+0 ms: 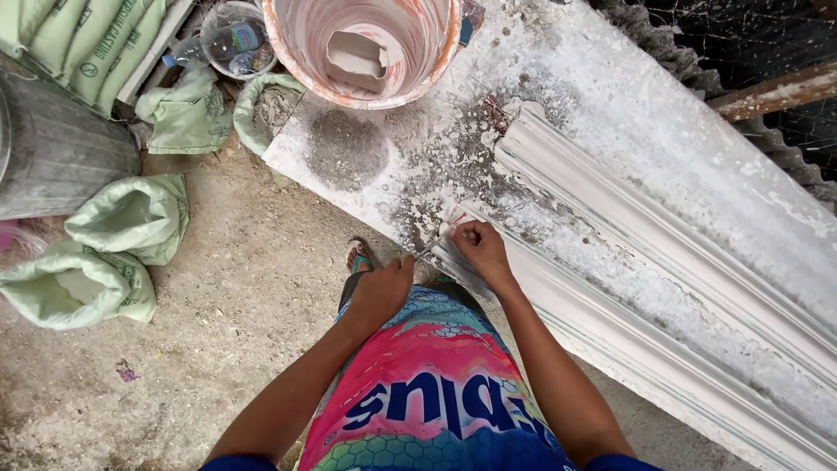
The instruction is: The person scrapes white putty or residue from a long white molding profile using a small metal scraper. They repeatedly scrape along the grooves and edges of the molding, removing excess material and debris.
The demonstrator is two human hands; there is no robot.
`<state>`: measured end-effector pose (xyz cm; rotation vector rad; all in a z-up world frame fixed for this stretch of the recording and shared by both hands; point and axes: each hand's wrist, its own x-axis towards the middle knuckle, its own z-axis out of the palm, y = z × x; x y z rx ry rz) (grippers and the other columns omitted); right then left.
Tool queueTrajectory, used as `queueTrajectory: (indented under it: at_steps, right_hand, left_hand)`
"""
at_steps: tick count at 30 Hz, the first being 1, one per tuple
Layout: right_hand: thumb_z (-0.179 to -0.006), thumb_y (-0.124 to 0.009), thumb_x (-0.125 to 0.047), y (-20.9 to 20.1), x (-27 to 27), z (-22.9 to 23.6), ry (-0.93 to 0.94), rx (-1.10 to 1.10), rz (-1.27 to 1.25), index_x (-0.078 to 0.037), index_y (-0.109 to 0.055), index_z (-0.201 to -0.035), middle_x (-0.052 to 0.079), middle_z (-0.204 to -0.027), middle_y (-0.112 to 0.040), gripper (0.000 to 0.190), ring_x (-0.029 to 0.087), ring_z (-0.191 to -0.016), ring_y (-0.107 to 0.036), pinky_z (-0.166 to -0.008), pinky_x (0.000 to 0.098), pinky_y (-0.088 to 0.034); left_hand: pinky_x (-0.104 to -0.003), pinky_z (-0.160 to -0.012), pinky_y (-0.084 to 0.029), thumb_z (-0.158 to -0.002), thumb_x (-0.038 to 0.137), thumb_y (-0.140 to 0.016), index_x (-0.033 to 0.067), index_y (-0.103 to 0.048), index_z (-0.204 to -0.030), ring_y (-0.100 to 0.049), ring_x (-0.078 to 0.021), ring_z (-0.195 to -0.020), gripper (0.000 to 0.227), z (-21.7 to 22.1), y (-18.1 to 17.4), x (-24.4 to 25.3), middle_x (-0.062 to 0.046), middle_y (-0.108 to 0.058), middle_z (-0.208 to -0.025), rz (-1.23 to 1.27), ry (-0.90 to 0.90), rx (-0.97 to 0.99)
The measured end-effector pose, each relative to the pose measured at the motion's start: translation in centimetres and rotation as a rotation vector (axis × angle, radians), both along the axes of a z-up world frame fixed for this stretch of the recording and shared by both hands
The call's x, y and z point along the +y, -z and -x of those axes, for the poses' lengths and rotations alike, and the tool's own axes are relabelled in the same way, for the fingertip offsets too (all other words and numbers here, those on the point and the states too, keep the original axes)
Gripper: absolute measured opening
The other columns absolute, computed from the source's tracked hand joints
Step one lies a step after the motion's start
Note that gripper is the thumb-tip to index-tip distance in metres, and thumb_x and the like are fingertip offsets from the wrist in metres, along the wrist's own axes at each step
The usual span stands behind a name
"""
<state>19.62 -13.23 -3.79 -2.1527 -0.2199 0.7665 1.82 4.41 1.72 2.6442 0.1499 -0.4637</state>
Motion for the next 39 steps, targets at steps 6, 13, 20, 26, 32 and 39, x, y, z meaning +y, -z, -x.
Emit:
queueTrajectory:
  at_steps: [6,13,20,26,32,39]
  right_hand:
    - [-0.088,-0.078,-0.034,0.0,0.5,0.4,0.102,-0.066,-0.006,-0.013,-0.076,-0.096,0.007,-0.085,-0.061,0.022,0.018,-0.078,-0.063,-0.074,0.0339,-0.054]
    - [-0.089,-0.079,-0.036,-0.5,0.5,0.6,0.137,-0.104,0.007,-0.014,-0.076,-0.096,0.007,-0.087,-0.063,0.024,0.018,-0.077,-0.065,-0.071,0.0336,-0.055]
    - [-0.092,-0.074,-0.033,-2.1,1.1,0.9,0.13,-0.164,0.02,-0.011,-0.075,-0.095,0.012,-0.087,-0.064,0.023,0.025,-0.076,-0.067,-0.07,0.039,-0.054]
    - [-0.093,-0.073,-0.034,-2.3,1.3,0.8,0.113,-0.192,0.044,-0.011,-0.074,-0.095,0.012,-0.087,-0.064,0.023,0.027,-0.076,-0.068,-0.07,0.0416,-0.054]
    - [-0.091,-0.073,-0.036,-0.8,1.0,0.5,0.089,-0.217,0.092,-0.018,-0.073,-0.096,0.006,-0.086,-0.065,0.019,0.025,-0.074,-0.069,-0.067,0.0396,-0.054]
    - [-0.095,-0.06,-0.018,-8.4,2.7,1.7,0.032,-0.224,0.093,-0.015,-0.052,-0.146,0.017,-0.098,-0.06,0.051,0.038,-0.087,-0.067,-0.079,0.0513,-0.052]
  left_hand:
    - [-0.039,-0.047,-0.057,-0.104,0.009,-0.045,-0.0031,-0.048,-0.136,-0.073,-0.0278,-0.064,0.034,-1.6,-1.6,-0.4,-0.023,-0.067,-0.105,-0.158,0.114,-0.041]
    - [-0.035,-0.043,-0.055,-0.104,0.01,-0.049,-0.0075,-0.047,-0.131,-0.071,-0.0239,-0.058,0.032,-3.8,0.4,-0.8,-0.021,-0.067,-0.09,-0.214,0.242,-0.028]
    - [-0.049,-0.051,-0.059,-0.097,0.007,-0.051,-0.0159,-0.044,-0.132,-0.073,-0.0365,-0.069,0.042,-6.8,-0.8,-0.7,-0.03,-0.069,-0.091,0.147,0.094,0.212]
    - [-0.062,-0.073,-0.058,-0.09,0.007,-0.052,-0.019,-0.044,-0.139,-0.074,-0.0432,-0.089,0.056,-10.8,-0.2,-0.7,-0.029,-0.073,-0.101,0.189,0.098,0.359]
    - [-0.061,-0.069,-0.059,-0.096,0.016,-0.047,-0.0155,-0.052,-0.136,-0.072,-0.0445,-0.073,0.051,-11.7,-6.3,2.8,-0.03,-0.072,-0.09,0.239,0.08,0.518]
    - [-0.06,-0.074,-0.058,-0.108,0.027,-0.029,-0.0097,-0.045,-0.132,-0.074,-0.0506,-0.087,0.047,-6.3,-5.8,4.3,-0.034,-0.071,-0.091,0.316,0.02,0.344]
